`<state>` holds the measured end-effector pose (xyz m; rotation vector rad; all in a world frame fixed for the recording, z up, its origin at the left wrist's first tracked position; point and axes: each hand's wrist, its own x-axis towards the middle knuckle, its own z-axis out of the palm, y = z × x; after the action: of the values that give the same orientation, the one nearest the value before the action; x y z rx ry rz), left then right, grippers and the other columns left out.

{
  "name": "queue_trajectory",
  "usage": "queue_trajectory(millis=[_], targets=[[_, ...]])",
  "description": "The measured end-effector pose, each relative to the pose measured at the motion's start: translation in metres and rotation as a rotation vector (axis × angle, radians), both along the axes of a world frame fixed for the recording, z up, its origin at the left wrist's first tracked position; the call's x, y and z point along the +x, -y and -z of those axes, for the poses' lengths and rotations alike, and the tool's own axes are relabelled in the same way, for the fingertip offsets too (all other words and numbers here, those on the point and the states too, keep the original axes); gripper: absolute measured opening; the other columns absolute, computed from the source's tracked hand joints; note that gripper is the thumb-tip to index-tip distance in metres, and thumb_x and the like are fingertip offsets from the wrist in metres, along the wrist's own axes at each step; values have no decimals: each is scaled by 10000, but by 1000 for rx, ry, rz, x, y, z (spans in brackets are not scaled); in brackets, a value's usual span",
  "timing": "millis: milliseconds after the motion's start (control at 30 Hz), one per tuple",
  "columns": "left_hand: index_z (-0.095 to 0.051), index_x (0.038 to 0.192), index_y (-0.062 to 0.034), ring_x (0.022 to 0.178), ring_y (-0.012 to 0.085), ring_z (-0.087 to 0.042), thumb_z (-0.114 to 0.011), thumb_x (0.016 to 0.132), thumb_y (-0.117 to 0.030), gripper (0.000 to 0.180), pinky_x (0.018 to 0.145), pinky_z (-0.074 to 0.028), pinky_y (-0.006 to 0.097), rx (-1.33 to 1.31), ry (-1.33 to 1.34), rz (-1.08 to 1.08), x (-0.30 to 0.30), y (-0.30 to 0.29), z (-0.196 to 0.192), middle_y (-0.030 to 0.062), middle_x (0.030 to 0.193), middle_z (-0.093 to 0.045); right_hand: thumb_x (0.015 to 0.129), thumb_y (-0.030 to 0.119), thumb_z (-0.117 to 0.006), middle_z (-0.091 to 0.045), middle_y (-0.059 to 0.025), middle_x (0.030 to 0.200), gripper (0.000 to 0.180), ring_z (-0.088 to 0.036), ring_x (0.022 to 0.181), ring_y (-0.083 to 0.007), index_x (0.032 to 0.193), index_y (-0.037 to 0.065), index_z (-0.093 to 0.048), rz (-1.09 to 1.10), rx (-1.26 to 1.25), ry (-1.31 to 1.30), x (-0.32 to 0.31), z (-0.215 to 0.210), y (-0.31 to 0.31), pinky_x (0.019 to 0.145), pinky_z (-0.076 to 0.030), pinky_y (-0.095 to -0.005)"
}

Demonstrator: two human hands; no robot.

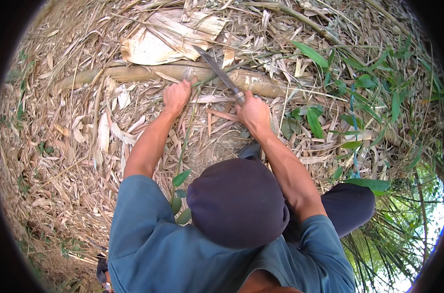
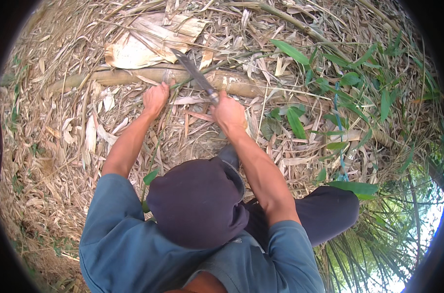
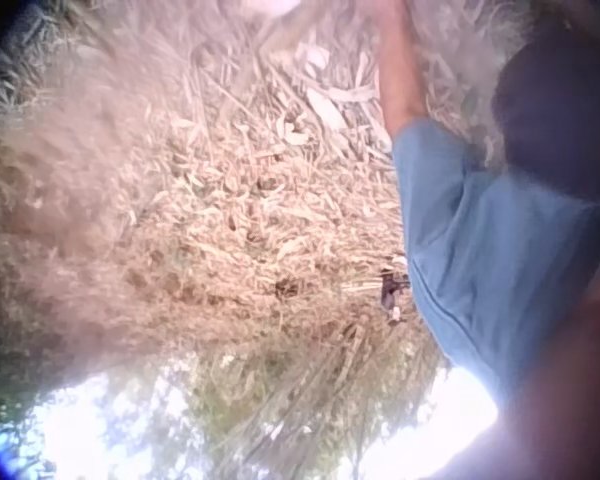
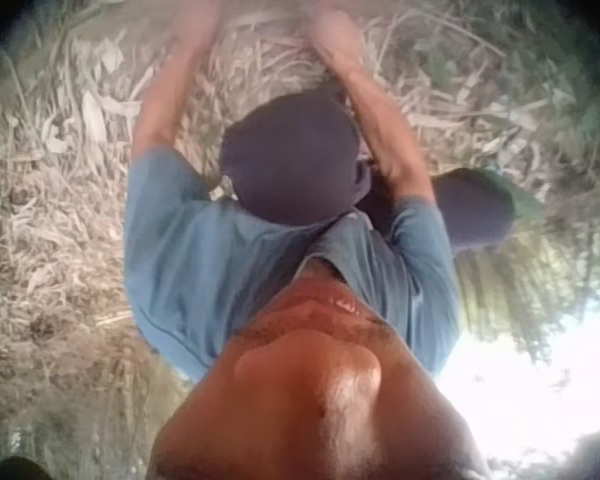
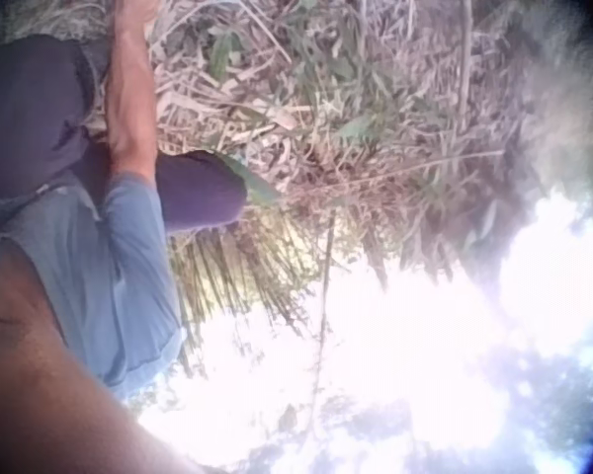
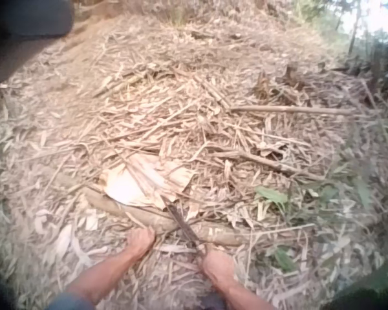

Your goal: The person sits on the ground in a bamboo grove and uses a machete to split a bamboo stalk into thin strips. They then stand up and use the machete to cut a larger bamboo stalk from a standing plant.

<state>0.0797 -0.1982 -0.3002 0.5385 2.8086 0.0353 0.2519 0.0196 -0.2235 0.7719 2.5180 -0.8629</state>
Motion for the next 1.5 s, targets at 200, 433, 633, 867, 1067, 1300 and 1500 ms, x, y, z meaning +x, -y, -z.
queue_trajectory(millis=[200, 433, 633, 867, 1067, 1300, 1500], targets=[[-750, 886, 10, 841, 430, -680, -465, 985, -451, 551, 825, -529, 477, -41, -25, 127, 5, 17, 10, 251, 851, -715, 821, 246, -752, -708, -129, 800, 326, -714, 721, -312, 1051, 81, -589, -141, -61, -764, -44, -69, 33, 645, -571, -441], [-729, 782, 43, 727, 470, -678, -385, 1000, -369, 580, 712, -542, 528, -95, -10, 56, -2, -1, 3, 286, 802, -689, 842, 212, -689, -724, -170, 829, 213, -724, 786, -351, 976, 52, -644, 29, 46, -179, 4, 18, -8, 696, -586, -462], [-721, 917, 22, 865, 493, -657, -334, 1038, -451, 623, 813, -494, 566, 86, 78, 82, 1, 5, -3, 305, 880, -681, 778, 277, -690, -717, -261, 1010, 393, -701, 971, -419, 1069, 14, -713, 247, -137, 4, 8, 63, -50, 882, -557, -478], [-630, 1088, -67, 928, 439, -652, -544, 1013, -365, 320, 815, -493, 514, 436, 126, 238, 25, 20, -13, 234, 1003, -681, 753, 305, -698, -687, -297, 1085, 461, -674, 1008, -422, 1104, 6, -692, 527, -496, -67, 34, 50, -47, 912, -518, -475], [-590, 1130, 1, 871, 266, -602, -488, 1054, -377, 399, 797, -490, 402, 728, -60, -205, -27, 31, -2, 148, 916, -654, 768, 294, -693, -697, -286, 968, 543, -678, 938, -420, 1216, -9, -639, 478, -325, -134, 59, 24, -46, 877, -519, -471], [-589, 937, -92, 538, 108, -389, -544, 1029, -311, 241, 484, -346, 260, 910, 428, -1135, -223, 138, -41, -31, 655, -439, 761, 312, -710, -698, -294, 972, 578, -675, 959, -446, 1234, -10, -631, 409, -384, -185, 62, 7, -46, 878, -526, -496], [-541, 907, -70, 482, 73, -276, -514, 1050, -191, 189, 411, -230, 225, 1167, 567, -1306, -205, 92, -68, -30, 630, -389, 735, 293, -706, -702, -288, 918, 604, -689, 897, -428, 1242, -27, -627, 447, -403, -213, 58, 1, -39, 844, -539, -473]])
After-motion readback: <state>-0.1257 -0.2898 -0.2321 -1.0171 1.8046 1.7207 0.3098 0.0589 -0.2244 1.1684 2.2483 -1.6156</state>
